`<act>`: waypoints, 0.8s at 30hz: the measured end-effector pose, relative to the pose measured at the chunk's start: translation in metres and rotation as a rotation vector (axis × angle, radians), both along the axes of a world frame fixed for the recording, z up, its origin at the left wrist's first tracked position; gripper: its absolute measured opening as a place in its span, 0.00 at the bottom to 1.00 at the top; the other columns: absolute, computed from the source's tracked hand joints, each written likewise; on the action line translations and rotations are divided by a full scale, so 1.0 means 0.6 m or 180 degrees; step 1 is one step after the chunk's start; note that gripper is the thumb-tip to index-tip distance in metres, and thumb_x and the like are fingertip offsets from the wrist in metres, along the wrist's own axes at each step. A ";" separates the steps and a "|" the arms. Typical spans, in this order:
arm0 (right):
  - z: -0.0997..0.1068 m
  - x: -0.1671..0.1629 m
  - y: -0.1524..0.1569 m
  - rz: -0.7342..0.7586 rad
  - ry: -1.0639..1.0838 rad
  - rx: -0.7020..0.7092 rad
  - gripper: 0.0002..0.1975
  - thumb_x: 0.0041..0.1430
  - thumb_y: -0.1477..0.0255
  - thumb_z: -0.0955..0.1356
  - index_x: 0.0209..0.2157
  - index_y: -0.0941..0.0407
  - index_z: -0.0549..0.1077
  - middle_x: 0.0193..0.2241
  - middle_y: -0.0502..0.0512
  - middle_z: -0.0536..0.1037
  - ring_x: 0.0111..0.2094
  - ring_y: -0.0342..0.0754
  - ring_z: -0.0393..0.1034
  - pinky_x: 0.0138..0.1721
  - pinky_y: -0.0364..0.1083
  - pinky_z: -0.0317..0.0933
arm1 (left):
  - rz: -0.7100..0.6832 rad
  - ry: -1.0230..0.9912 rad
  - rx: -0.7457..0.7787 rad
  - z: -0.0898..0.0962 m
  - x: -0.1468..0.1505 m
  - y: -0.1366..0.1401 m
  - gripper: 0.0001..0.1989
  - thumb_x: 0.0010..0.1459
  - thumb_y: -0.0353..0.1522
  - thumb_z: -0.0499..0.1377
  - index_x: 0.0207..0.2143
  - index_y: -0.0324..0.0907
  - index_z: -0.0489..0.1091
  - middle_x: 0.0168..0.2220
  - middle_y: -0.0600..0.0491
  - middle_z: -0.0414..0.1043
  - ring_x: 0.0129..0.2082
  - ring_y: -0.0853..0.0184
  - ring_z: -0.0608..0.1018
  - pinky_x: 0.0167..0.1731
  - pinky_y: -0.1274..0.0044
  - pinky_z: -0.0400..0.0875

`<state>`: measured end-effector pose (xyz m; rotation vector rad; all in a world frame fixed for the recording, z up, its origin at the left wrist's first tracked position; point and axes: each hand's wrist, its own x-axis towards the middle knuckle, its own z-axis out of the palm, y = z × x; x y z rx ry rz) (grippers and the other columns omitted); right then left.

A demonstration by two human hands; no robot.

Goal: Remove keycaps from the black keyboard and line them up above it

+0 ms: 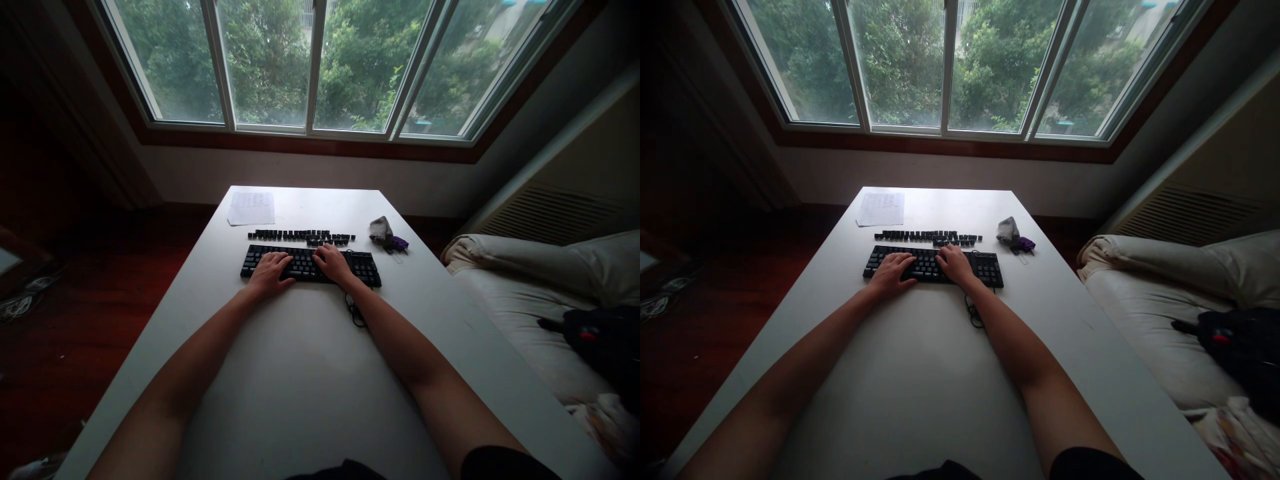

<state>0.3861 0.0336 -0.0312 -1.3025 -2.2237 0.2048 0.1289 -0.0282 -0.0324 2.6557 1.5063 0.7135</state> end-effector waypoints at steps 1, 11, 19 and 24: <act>0.000 0.000 0.000 0.0006 0.0005 -0.0002 0.08 0.67 0.66 0.65 0.37 0.53 0.74 0.40 0.56 0.73 0.43 0.51 0.65 0.45 0.48 0.59 | -0.0003 -0.0005 -0.0003 0.000 0.000 0.000 0.32 0.57 0.44 0.62 0.62 0.46 0.63 0.62 0.45 0.63 0.61 0.50 0.64 0.63 0.57 0.55; 0.004 0.000 -0.003 0.0005 0.0012 -0.0012 0.07 0.66 0.66 0.66 0.37 0.53 0.73 0.40 0.56 0.73 0.43 0.52 0.65 0.45 0.48 0.60 | -0.0019 -0.0053 -0.0018 0.001 0.000 0.000 0.32 0.57 0.44 0.62 0.62 0.46 0.63 0.62 0.45 0.63 0.61 0.50 0.63 0.63 0.57 0.55; 0.004 -0.001 -0.005 0.0003 -0.0006 0.0009 0.06 0.65 0.67 0.66 0.37 0.53 0.73 0.39 0.56 0.73 0.43 0.52 0.65 0.46 0.48 0.59 | 0.0032 -0.0060 -0.0058 0.001 0.000 -0.001 0.32 0.56 0.44 0.63 0.62 0.48 0.64 0.62 0.46 0.63 0.61 0.50 0.64 0.63 0.56 0.56; 0.002 -0.001 -0.003 0.0023 -0.0005 0.0016 0.06 0.65 0.67 0.66 0.37 0.53 0.73 0.39 0.56 0.73 0.43 0.52 0.65 0.45 0.49 0.59 | 0.0002 -0.0052 -0.0010 -0.001 -0.001 0.001 0.32 0.57 0.44 0.63 0.62 0.47 0.63 0.62 0.46 0.63 0.61 0.50 0.64 0.63 0.57 0.55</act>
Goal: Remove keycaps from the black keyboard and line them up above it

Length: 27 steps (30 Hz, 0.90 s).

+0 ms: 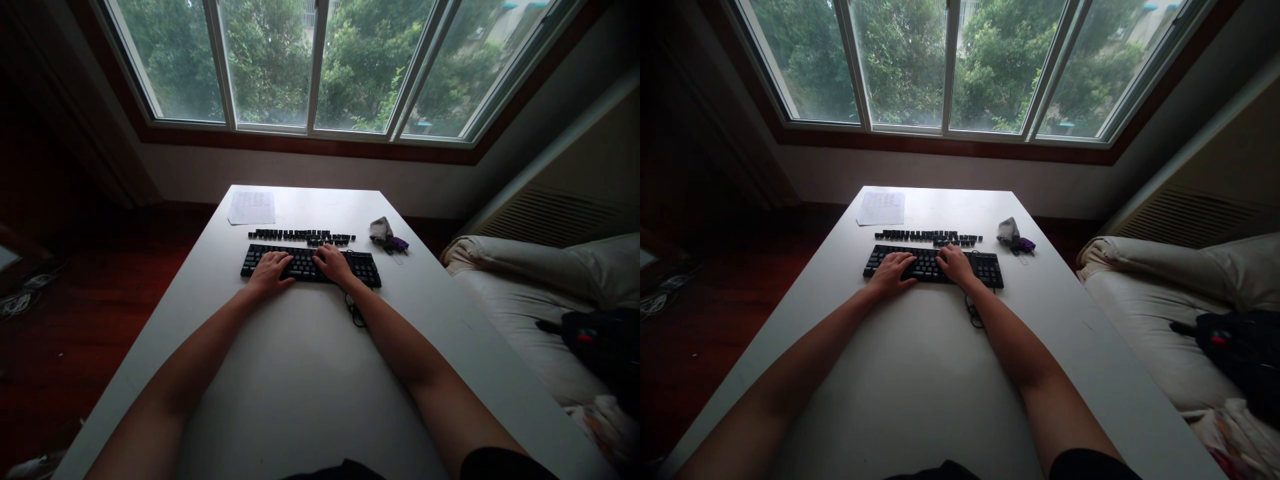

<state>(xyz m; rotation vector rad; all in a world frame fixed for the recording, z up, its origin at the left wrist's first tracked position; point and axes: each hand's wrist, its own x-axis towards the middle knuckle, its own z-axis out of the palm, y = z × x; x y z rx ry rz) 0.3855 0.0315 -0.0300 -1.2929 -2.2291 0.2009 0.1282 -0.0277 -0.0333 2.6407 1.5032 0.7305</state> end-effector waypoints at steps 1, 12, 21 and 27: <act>-0.001 0.000 0.000 0.0004 0.0003 0.0007 0.06 0.65 0.67 0.66 0.37 0.53 0.73 0.39 0.56 0.73 0.43 0.52 0.65 0.45 0.48 0.59 | 0.0002 -0.0002 0.0013 -0.001 0.000 0.000 0.32 0.57 0.44 0.63 0.62 0.47 0.64 0.62 0.46 0.63 0.61 0.50 0.64 0.63 0.57 0.55; 0.000 0.001 0.000 -0.0010 -0.0014 -0.0017 0.06 0.65 0.67 0.66 0.37 0.53 0.73 0.40 0.56 0.73 0.44 0.52 0.65 0.45 0.49 0.59 | 0.0015 0.0036 0.0006 0.000 0.000 0.000 0.32 0.57 0.44 0.63 0.62 0.47 0.63 0.62 0.46 0.63 0.61 0.50 0.64 0.63 0.57 0.55; -0.001 0.001 0.000 -0.0002 -0.0009 -0.0013 0.06 0.65 0.67 0.66 0.37 0.53 0.73 0.40 0.56 0.73 0.43 0.52 0.65 0.45 0.48 0.59 | 0.0009 0.0076 0.0032 0.000 0.000 0.000 0.33 0.57 0.45 0.63 0.62 0.46 0.63 0.62 0.46 0.63 0.61 0.50 0.64 0.63 0.57 0.56; -0.003 0.002 0.000 0.0006 0.0017 0.0024 0.06 0.65 0.67 0.67 0.37 0.53 0.73 0.39 0.56 0.73 0.43 0.52 0.65 0.45 0.49 0.59 | -0.0004 0.0064 0.0050 -0.002 -0.001 0.001 0.32 0.57 0.45 0.62 0.62 0.46 0.64 0.61 0.46 0.64 0.61 0.51 0.64 0.63 0.58 0.55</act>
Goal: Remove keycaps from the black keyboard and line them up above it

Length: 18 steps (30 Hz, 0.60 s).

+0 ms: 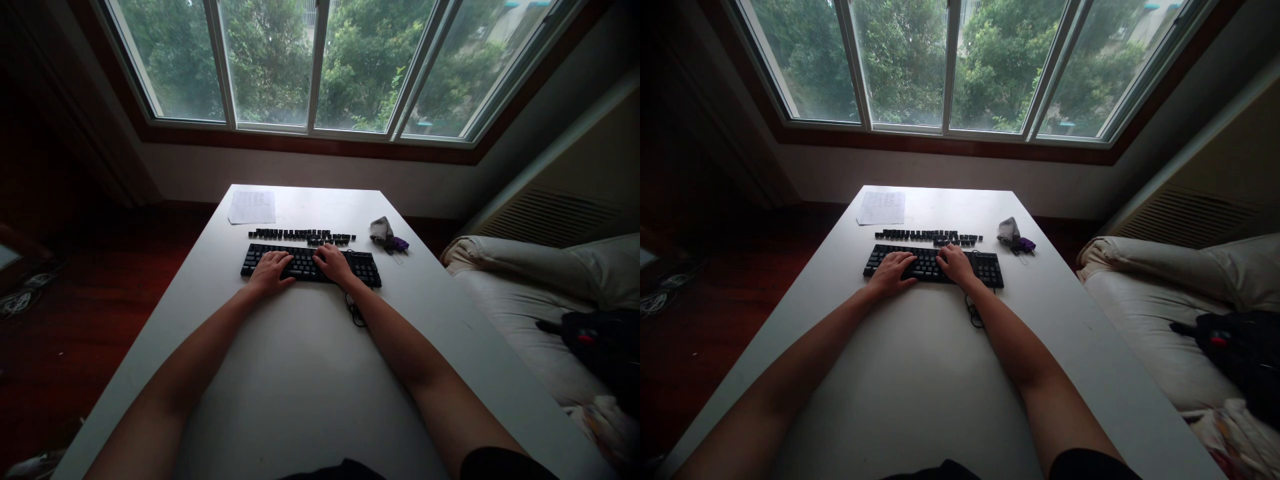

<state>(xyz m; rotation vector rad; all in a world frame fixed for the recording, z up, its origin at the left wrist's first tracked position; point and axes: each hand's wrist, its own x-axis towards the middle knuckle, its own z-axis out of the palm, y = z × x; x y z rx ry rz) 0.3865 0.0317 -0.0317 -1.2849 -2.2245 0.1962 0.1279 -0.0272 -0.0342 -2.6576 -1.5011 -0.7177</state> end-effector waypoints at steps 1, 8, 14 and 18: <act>0.000 0.000 0.000 0.0003 0.0000 -0.0002 0.06 0.65 0.67 0.67 0.37 0.53 0.73 0.39 0.56 0.73 0.43 0.52 0.65 0.45 0.49 0.59 | 0.0002 -0.0003 0.0001 0.000 0.000 0.000 0.32 0.57 0.45 0.63 0.62 0.46 0.64 0.61 0.46 0.64 0.61 0.51 0.64 0.63 0.58 0.55; 0.000 0.001 0.001 0.0012 0.0008 -0.0007 0.06 0.65 0.67 0.66 0.37 0.53 0.73 0.39 0.56 0.73 0.43 0.52 0.65 0.45 0.48 0.59 | -0.0006 0.0015 0.0014 0.002 0.000 -0.002 0.32 0.57 0.45 0.62 0.62 0.45 0.63 0.61 0.45 0.64 0.61 0.51 0.64 0.63 0.58 0.55; 0.000 0.000 0.001 0.0029 0.0045 -0.0022 0.06 0.65 0.67 0.66 0.37 0.53 0.74 0.39 0.56 0.73 0.43 0.52 0.64 0.45 0.49 0.59 | 0.0014 -0.0010 -0.0009 0.001 0.000 -0.001 0.33 0.57 0.45 0.63 0.62 0.46 0.63 0.62 0.46 0.63 0.61 0.50 0.64 0.63 0.58 0.55; 0.000 0.000 0.000 0.0028 0.0048 0.0016 0.06 0.65 0.67 0.66 0.37 0.53 0.74 0.39 0.56 0.73 0.43 0.52 0.65 0.45 0.49 0.59 | 0.0011 -0.0006 -0.0019 0.001 0.000 -0.001 0.33 0.57 0.45 0.63 0.62 0.45 0.64 0.62 0.45 0.63 0.61 0.50 0.64 0.63 0.57 0.55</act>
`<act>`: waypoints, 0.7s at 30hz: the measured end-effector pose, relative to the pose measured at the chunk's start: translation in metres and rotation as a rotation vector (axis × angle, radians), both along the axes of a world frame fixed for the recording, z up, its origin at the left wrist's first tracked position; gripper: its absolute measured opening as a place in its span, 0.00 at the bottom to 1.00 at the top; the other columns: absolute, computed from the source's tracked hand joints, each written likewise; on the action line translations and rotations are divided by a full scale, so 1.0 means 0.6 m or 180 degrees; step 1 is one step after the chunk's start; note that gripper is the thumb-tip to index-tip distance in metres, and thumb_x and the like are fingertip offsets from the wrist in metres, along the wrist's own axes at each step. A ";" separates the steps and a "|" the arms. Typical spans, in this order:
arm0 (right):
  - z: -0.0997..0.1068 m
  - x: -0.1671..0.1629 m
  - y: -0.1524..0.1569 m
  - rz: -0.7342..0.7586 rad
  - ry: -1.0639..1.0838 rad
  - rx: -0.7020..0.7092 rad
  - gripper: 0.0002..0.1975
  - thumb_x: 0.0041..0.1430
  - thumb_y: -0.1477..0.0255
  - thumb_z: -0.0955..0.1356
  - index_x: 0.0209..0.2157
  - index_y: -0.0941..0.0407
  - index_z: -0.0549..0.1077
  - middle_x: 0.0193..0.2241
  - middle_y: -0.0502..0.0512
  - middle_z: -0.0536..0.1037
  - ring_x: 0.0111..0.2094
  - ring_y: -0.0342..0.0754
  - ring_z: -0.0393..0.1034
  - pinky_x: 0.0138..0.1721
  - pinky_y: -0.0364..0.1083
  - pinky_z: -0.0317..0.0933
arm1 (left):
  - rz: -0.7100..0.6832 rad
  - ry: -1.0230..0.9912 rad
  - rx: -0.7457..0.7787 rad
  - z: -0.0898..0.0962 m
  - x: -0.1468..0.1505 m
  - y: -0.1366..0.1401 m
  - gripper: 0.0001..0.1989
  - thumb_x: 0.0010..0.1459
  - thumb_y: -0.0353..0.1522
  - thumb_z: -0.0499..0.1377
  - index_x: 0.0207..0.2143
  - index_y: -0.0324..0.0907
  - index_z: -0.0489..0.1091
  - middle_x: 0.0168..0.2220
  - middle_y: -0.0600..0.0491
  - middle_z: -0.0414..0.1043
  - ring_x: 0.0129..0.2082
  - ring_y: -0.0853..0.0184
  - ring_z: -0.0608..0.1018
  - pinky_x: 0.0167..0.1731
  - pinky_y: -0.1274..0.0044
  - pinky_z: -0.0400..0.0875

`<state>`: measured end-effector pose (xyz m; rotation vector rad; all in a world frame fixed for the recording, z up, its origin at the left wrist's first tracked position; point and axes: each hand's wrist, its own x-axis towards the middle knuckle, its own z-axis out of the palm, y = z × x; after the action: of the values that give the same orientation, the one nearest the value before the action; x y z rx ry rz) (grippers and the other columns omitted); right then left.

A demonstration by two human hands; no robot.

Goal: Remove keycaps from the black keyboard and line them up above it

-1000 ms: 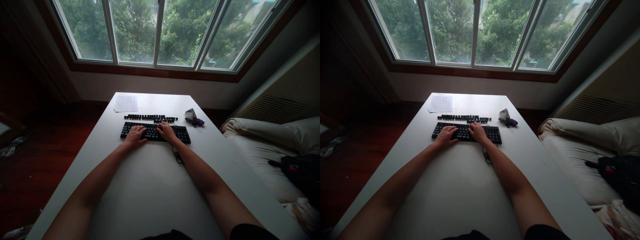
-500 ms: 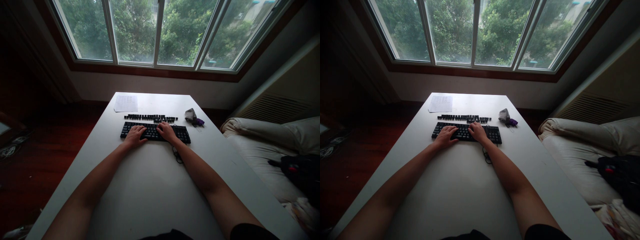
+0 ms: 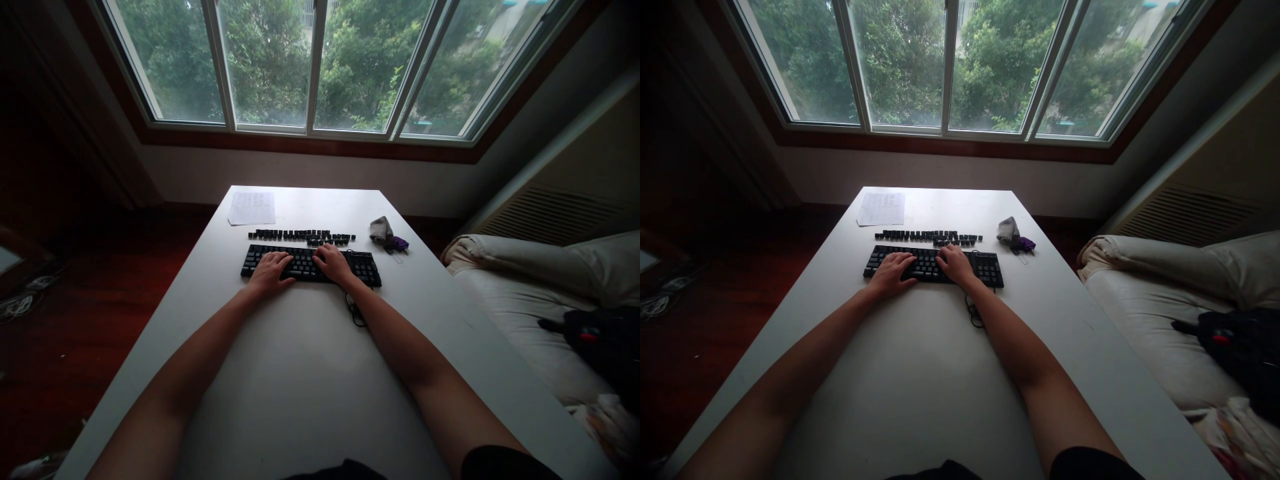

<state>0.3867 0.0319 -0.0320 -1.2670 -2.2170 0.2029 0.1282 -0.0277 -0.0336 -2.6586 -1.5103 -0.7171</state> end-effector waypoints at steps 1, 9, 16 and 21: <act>0.000 0.000 0.000 0.0003 0.0001 0.0006 0.06 0.65 0.67 0.66 0.37 0.53 0.74 0.39 0.56 0.73 0.43 0.52 0.65 0.45 0.49 0.59 | 0.0001 -0.0009 -0.0004 0.000 0.000 0.000 0.33 0.57 0.45 0.63 0.62 0.46 0.64 0.62 0.45 0.63 0.61 0.50 0.64 0.63 0.57 0.55; 0.003 -0.001 -0.001 -0.0001 -0.0028 -0.0008 0.06 0.65 0.67 0.67 0.36 0.53 0.73 0.39 0.56 0.73 0.43 0.52 0.65 0.45 0.48 0.59 | 0.0003 -0.0022 -0.0013 0.002 0.001 -0.001 0.32 0.57 0.44 0.63 0.62 0.46 0.64 0.62 0.46 0.63 0.61 0.50 0.64 0.63 0.57 0.55; 0.003 0.000 0.000 -0.0019 -0.0032 -0.0035 0.06 0.65 0.66 0.67 0.36 0.53 0.73 0.39 0.56 0.73 0.43 0.51 0.65 0.44 0.48 0.59 | 0.0011 0.0013 0.0007 -0.001 0.000 0.001 0.33 0.57 0.45 0.63 0.62 0.46 0.64 0.62 0.45 0.63 0.61 0.50 0.64 0.63 0.57 0.56; 0.003 -0.001 0.001 -0.0041 -0.0031 -0.0061 0.06 0.65 0.67 0.67 0.36 0.53 0.73 0.39 0.56 0.72 0.43 0.51 0.64 0.44 0.47 0.59 | 0.0010 0.0010 0.0009 -0.001 0.000 0.000 0.32 0.57 0.45 0.62 0.62 0.46 0.64 0.62 0.45 0.63 0.61 0.51 0.64 0.63 0.57 0.55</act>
<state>0.3863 0.0324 -0.0302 -1.2950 -2.2195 0.2139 0.1281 -0.0278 -0.0344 -2.6536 -1.5111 -0.7139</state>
